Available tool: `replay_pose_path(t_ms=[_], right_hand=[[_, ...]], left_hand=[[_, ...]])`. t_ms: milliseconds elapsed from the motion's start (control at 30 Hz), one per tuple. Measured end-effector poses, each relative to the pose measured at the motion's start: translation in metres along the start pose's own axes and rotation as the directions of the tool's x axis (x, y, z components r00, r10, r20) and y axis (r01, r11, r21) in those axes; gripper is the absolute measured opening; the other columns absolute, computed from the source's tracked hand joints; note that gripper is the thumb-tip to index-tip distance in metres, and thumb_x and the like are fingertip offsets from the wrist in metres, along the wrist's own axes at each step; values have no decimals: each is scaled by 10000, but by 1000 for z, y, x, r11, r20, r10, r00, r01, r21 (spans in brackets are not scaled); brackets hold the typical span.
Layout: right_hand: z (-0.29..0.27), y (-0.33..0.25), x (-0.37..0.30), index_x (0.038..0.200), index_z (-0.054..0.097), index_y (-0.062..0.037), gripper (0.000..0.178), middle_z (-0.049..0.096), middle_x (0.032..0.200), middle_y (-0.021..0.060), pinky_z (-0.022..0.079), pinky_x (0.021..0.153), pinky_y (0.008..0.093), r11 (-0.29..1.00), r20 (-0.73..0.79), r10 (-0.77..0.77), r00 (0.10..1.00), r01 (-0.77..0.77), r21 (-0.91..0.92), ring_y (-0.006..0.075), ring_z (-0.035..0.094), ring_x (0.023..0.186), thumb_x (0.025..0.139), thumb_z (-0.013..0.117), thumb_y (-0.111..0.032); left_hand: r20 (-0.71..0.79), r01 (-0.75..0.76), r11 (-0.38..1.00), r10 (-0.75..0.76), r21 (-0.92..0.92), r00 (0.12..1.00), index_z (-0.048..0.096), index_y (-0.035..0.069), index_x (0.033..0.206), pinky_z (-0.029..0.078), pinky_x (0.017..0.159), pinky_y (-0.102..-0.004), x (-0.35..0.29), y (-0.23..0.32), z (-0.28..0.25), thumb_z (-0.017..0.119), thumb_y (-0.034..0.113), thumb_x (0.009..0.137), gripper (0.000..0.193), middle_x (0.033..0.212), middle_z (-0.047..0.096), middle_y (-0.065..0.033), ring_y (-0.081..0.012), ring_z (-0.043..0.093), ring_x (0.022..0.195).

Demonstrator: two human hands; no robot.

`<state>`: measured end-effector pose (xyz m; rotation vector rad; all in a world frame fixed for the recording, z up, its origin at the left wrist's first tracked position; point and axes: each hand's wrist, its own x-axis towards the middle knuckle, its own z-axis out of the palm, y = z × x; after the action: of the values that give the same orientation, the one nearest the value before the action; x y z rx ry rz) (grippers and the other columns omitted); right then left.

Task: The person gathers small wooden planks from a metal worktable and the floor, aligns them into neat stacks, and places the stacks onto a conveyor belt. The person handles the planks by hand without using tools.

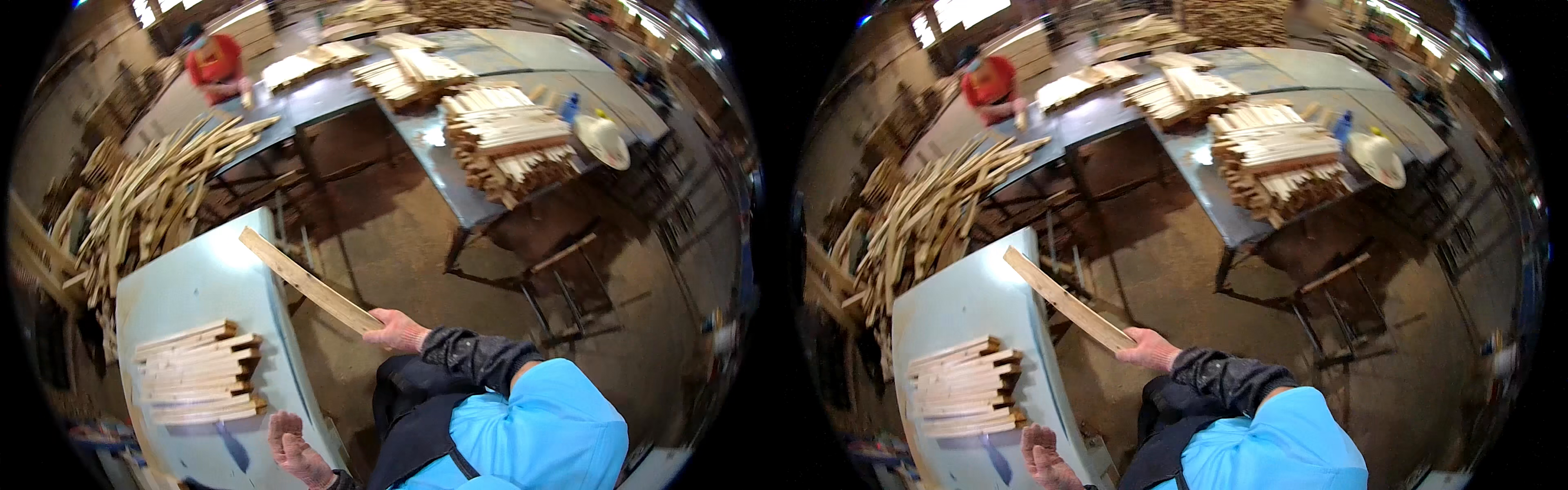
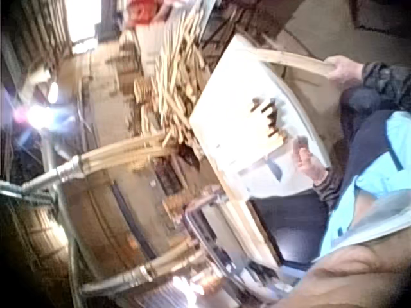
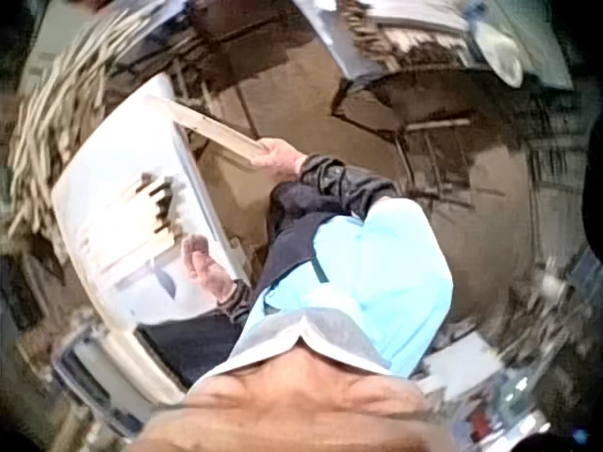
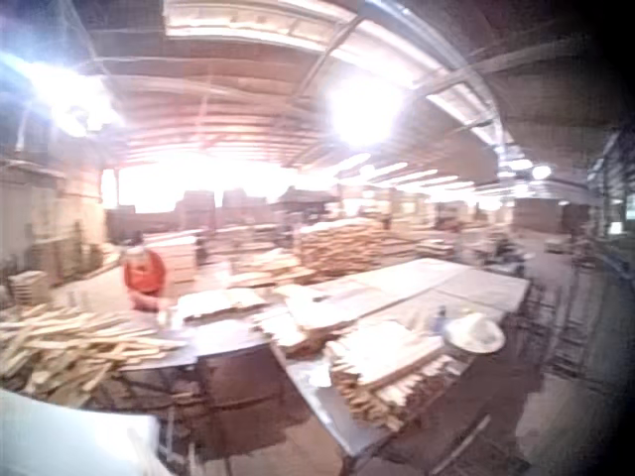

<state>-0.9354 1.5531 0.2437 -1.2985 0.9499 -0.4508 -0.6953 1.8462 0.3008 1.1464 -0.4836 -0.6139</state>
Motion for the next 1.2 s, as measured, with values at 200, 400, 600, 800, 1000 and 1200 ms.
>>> replay_pose_path(t_ms=[200,400,600,800,1000,1200], right_hand=[[-47,31,-135,1458,640,9,505,762,1234,136,590,978,369,980,-650,-142,747,199,15,193,710,1121,1052,783,-253],[-124,81,-205,1239,711,19,325,770,1008,156,593,834,394,999,-977,-23,213,53,-12,214,722,913,1027,758,-224],[-196,117,-224,1088,714,32,236,759,969,89,586,791,378,915,-964,194,183,321,246,185,703,856,964,805,-148],[-327,85,-127,1071,711,42,306,743,931,116,591,814,371,920,-960,150,235,322,222,188,709,878,923,826,-200],[-481,51,7,1052,692,70,305,774,962,224,584,840,407,992,-979,128,156,-17,127,310,724,848,924,794,-187],[-525,9,66,1418,539,76,741,696,1332,287,561,1070,440,971,-946,234,224,-1,240,376,710,1213,848,903,-229]], left_hand=[[283,273,961,-272,37,920,599,-63,1517,569,1133,-450,1,-23,57,689,150,1053,518,1426,712,-172,-288,719,1233],[470,423,892,-444,156,763,653,-73,1456,583,1130,-454,5,-70,126,716,89,1035,456,1372,731,-179,-272,718,1226],[515,470,846,-529,252,675,664,-60,1442,601,1067,-437,-12,-104,180,730,99,1041,437,1315,753,-153,-266,743,1141],[424,562,746,-666,358,614,693,-39,1412,619,1010,-385,-9,-138,261,732,40,1019,403,1287,766,-120,-223,747,1093],[385,484,777,-623,402,680,679,-60,1424,606,994,-377,8,-165,349,744,87,1029,426,1269,764,-138,-226,743,1047],[162,599,722,-675,347,720,665,-48,1445,634,958,-369,9,-185,365,749,115,1034,450,1286,768,-143,-236,755,1081]])
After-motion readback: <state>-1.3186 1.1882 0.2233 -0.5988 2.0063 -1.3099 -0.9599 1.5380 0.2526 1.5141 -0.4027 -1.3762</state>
